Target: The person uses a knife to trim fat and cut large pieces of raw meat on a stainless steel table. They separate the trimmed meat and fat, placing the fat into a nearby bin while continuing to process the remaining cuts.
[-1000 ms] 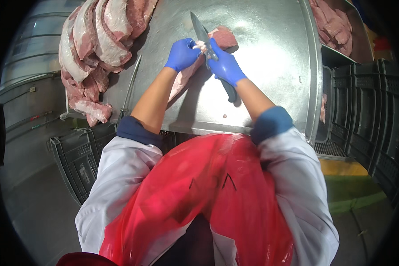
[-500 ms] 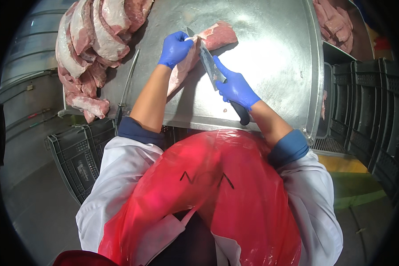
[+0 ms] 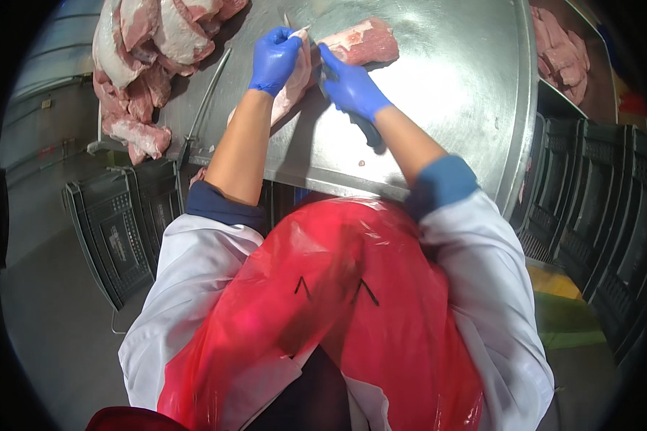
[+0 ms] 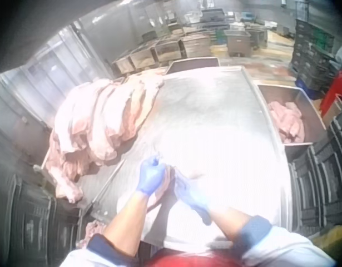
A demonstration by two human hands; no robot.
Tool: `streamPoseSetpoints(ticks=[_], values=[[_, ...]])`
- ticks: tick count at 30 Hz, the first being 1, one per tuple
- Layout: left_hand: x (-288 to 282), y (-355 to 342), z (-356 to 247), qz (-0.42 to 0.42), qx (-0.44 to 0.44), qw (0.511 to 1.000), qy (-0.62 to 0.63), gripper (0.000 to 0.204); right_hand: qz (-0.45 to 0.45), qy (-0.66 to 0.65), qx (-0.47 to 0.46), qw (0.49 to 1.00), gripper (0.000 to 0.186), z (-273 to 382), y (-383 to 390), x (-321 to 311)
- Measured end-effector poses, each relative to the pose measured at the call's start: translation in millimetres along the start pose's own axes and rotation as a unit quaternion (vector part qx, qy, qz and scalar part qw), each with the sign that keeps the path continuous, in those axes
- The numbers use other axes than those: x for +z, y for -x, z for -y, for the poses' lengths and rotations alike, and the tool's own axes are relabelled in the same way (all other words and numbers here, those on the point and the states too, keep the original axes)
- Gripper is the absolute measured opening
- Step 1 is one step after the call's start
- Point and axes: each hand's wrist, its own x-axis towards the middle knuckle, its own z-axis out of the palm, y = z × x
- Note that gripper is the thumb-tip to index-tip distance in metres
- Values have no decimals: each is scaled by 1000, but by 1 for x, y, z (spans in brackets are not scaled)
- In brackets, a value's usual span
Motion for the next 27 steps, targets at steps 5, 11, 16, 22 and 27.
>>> streamPoseSetpoints(ticks=[5,11,16,22,27], values=[[-8,8,10,-137,-72,964,216,21,61,20,15,998,76,-16,59,23],[31,26,16,-189,48,962,189,7,-4,27,-50,998,70,-5,-30,36],[48,39,3,-356,102,899,234,15,55,19,111,992,66,-3,61,69],[57,37,-25,-354,166,908,148,13,79,-310,225,920,27,-81,-7,70],[52,34,-35,-411,203,870,183,11,45,-256,70,963,19,-59,41,114]])
